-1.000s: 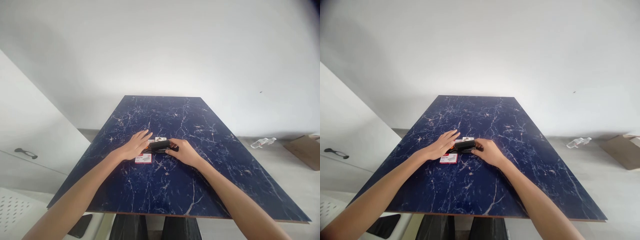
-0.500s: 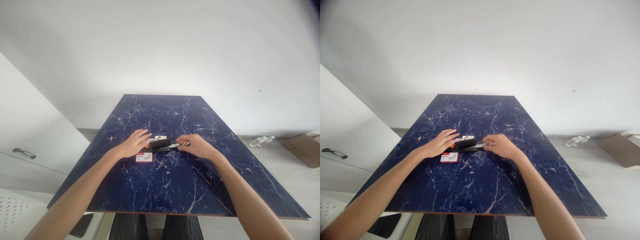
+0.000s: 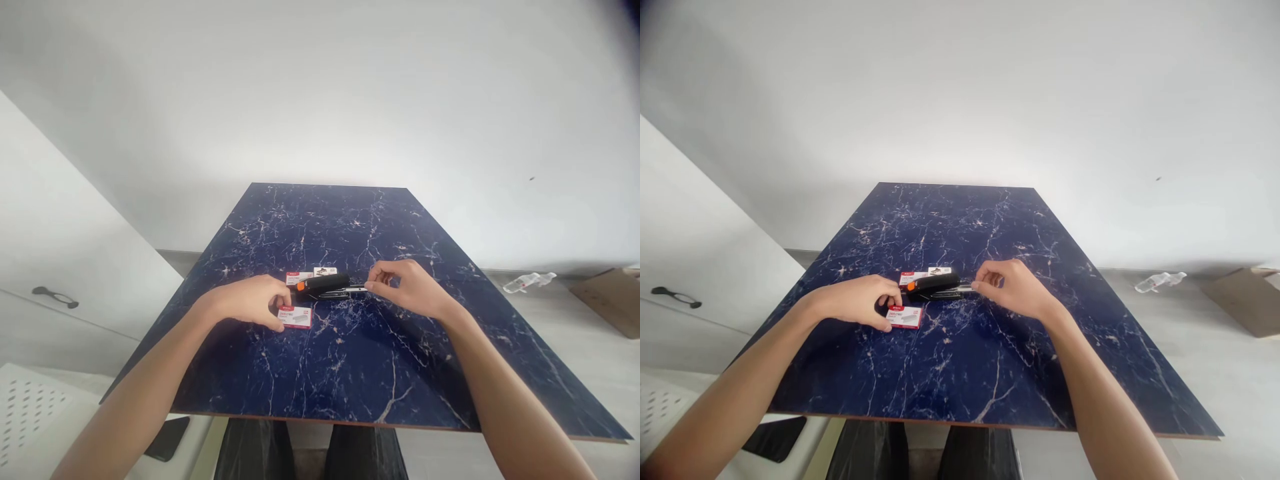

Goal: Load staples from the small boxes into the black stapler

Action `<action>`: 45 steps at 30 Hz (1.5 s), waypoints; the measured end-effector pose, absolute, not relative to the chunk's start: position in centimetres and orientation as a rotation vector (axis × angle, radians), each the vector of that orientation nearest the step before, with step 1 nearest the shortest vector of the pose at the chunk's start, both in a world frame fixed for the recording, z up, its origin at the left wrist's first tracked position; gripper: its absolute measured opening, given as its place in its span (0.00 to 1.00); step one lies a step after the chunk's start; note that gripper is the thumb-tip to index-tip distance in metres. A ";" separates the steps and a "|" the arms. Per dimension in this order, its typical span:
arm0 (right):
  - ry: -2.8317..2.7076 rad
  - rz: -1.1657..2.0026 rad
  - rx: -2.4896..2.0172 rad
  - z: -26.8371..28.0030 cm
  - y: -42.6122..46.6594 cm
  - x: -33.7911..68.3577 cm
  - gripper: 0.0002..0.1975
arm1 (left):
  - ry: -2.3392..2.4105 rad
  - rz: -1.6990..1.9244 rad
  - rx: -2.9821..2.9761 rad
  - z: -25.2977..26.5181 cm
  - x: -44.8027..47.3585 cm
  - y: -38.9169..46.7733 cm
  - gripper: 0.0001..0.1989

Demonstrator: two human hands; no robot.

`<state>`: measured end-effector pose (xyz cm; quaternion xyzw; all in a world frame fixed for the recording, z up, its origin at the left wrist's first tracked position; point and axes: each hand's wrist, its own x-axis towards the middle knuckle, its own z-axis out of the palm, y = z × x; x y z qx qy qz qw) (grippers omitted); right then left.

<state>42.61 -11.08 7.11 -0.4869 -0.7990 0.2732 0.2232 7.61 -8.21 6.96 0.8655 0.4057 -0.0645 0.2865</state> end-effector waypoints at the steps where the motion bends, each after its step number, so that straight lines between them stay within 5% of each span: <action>1: -2.236 0.807 -1.285 7.3 -11.5 42.0 0.14 | 1.051 -0.172 2.315 6.8 8.0 -8.5 0.19; 11: -2.211 0.777 -1.261 6.7 -11.8 41.2 0.13 | 1.142 0.255 2.320 7.2 8.7 -8.8 0.19; 16: -2.357 0.858 -1.073 5.0 -12.3 39.0 0.08 | 0.996 0.044 2.238 6.4 8.5 -8.7 0.17; 21: -2.487 0.672 -1.003 3.2 -13.0 36.5 0.21 | 0.931 0.056 2.225 5.2 9.4 -9.0 0.08; 27: -2.476 0.657 -1.018 2.9 -13.0 36.7 0.24 | 0.839 0.119 2.169 5.9 9.8 -9.4 0.09; 33: -2.354 0.689 -0.964 4.0 -13.3 37.4 0.17 | 0.809 0.275 2.016 6.2 9.9 -9.7 0.18; 45: -1.869 0.975 -1.154 4.7 -14.0 36.8 0.26 | 0.790 0.724 1.588 3.9 11.4 -10.0 0.21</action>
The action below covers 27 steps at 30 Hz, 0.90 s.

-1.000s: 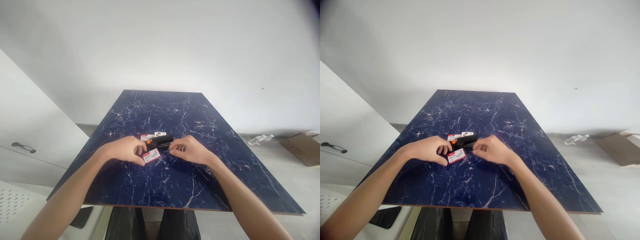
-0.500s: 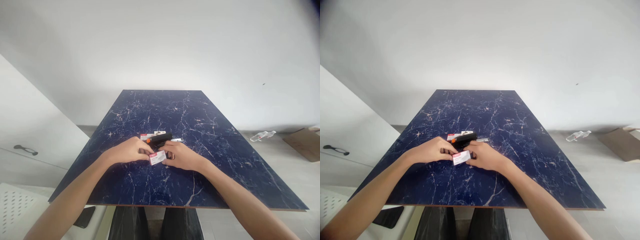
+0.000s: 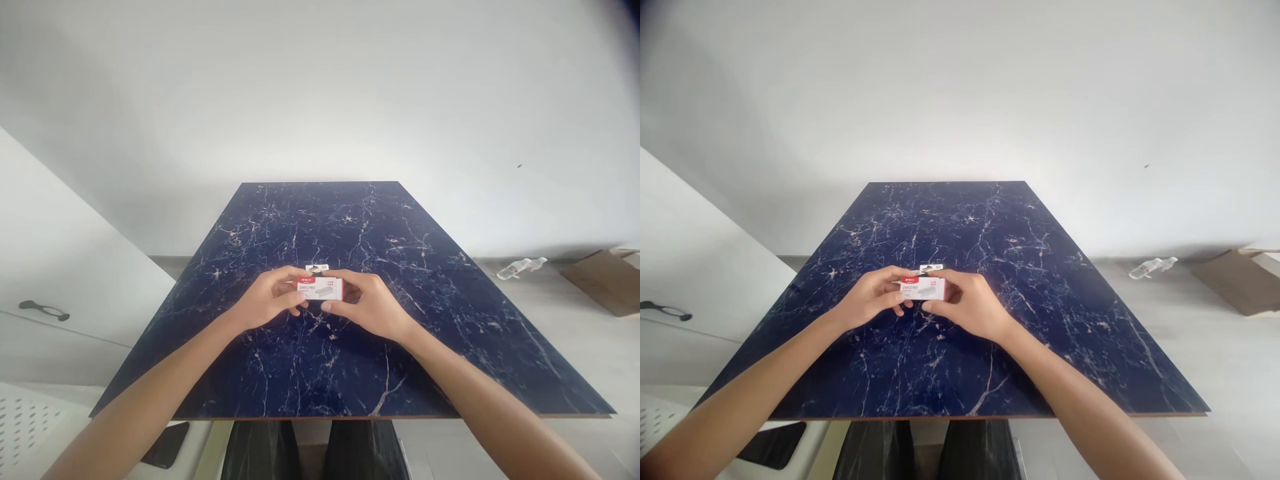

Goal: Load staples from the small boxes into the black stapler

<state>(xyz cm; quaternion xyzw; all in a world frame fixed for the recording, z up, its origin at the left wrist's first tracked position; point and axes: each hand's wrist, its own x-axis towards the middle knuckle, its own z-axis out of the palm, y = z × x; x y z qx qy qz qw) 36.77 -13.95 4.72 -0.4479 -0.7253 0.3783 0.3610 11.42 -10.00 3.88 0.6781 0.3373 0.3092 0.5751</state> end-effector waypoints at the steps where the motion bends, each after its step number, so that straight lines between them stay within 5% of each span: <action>1: -1.840 1.021 -1.127 4.5 -13.9 36.8 0.26 | 0.824 0.745 1.609 4.0 11.5 -10.1 0.21; 8: -1.682 1.044 -1.098 3.8 -13.3 37.3 0.22 | 0.960 0.895 1.615 4.1 11.1 -9.7 0.18; 15: -1.919 0.458 -1.062 4.0 -13.5 37.4 0.09 | 0.976 0.954 1.680 3.8 10.9 -9.8 0.17; 27: -2.253 -0.121 -1.133 4.0 -13.0 37.6 0.14 | 1.029 0.895 1.748 3.9 11.3 -10.5 0.18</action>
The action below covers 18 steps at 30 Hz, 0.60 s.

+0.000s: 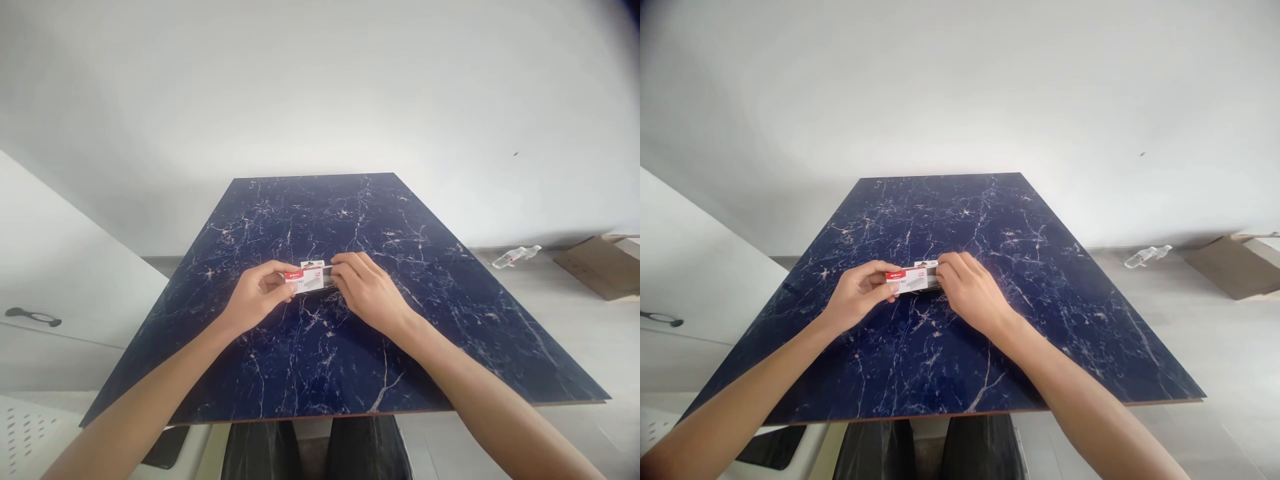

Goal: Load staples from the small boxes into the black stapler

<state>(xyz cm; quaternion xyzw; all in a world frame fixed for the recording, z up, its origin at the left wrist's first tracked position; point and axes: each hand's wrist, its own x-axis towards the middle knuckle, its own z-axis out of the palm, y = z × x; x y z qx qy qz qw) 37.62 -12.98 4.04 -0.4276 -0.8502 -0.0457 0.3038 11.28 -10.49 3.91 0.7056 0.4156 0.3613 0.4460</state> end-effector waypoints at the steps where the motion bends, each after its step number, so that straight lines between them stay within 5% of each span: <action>1: -2.208 -0.095 -1.159 4.2 -13.0 37.8 0.14 | 1.048 0.912 1.736 4.0 11.3 -10.5 0.19; 6: -1.729 0.286 -1.287 4.8 -13.2 38.6 0.09 | 1.076 0.996 1.669 4.1 11.7 -10.6 0.18; 13: -0.995 1.410 -0.964 4.9 -12.0 39.1 0.18 | 1.056 1.030 1.606 3.4 11.9 -10.5 0.16; 18: -0.765 1.688 -0.870 5.0 -11.6 39.2 0.19 | 1.059 1.032 1.606 3.4 12.0 -10.5 0.16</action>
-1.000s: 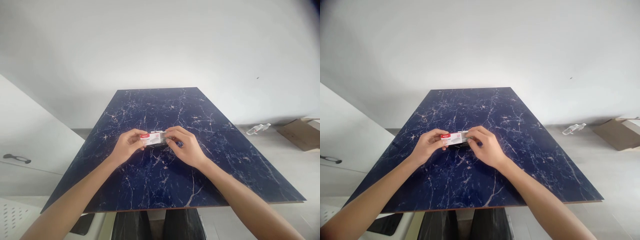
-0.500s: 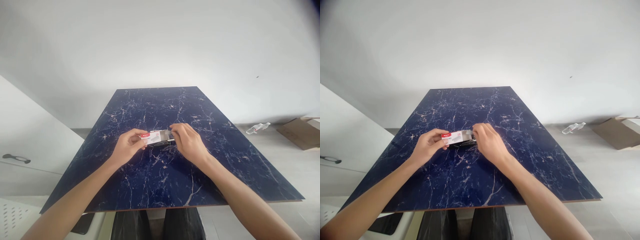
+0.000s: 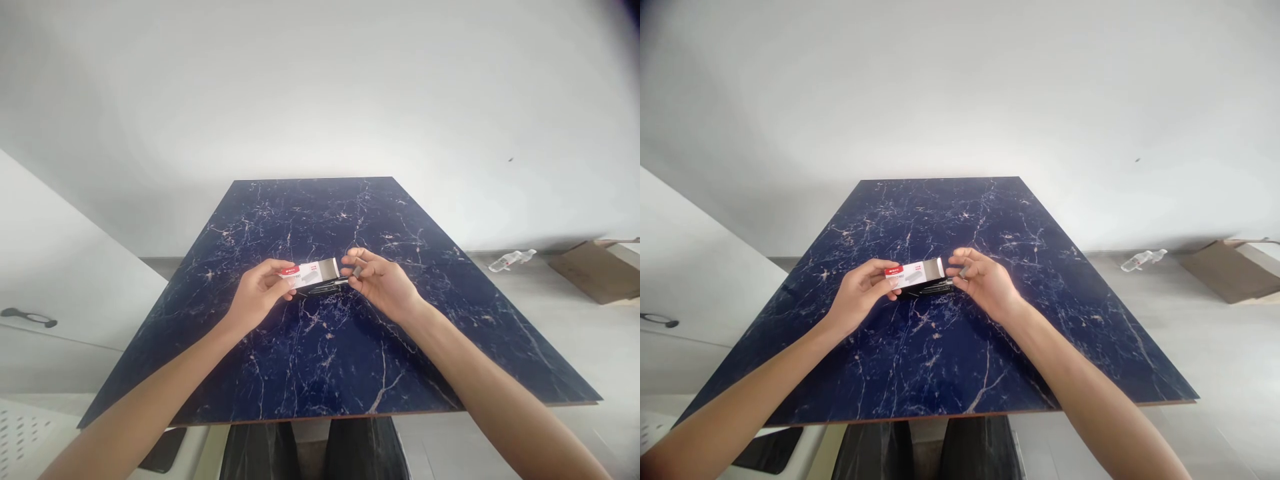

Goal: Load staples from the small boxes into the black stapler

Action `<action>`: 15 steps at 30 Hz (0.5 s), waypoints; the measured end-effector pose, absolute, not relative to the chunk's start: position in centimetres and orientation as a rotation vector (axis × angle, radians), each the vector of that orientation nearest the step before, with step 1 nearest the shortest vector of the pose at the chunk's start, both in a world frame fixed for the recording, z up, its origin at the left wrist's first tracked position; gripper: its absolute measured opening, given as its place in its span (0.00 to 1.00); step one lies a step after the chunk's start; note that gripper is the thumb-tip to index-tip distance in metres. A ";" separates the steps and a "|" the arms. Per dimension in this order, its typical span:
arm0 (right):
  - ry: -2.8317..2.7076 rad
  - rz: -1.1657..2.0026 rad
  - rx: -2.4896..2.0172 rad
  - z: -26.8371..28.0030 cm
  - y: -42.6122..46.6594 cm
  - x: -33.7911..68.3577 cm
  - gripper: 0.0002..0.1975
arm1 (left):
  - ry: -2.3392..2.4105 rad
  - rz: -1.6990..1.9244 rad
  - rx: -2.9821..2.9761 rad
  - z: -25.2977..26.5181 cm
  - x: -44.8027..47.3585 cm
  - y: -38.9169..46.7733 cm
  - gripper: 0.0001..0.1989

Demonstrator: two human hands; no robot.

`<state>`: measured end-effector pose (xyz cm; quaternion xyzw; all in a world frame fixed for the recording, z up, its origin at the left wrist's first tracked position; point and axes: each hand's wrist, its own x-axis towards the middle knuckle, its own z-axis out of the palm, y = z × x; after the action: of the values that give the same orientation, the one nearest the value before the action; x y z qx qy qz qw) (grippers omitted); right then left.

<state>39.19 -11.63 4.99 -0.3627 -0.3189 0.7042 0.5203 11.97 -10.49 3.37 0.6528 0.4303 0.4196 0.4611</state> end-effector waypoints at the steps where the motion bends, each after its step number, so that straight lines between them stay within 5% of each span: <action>1: -0.787 1.698 -0.870 5.0 -11.7 39.1 0.16 | 1.055 1.030 1.603 3.4 12.0 -10.5 0.16; 4: -0.976 1.590 -0.963 4.9 -12.0 38.7 0.07 | 1.034 1.027 1.603 3.4 12.0 -10.6 0.16; 15: -1.528 1.207 -1.274 4.6 -12.4 37.9 0.15 | 0.939 0.947 1.670 3.3 12.2 -11.2 0.20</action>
<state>37.94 -12.43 4.62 -0.5027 -0.6030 0.4763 0.3960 12.24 -11.20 3.29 0.6849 0.3851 0.3882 0.4815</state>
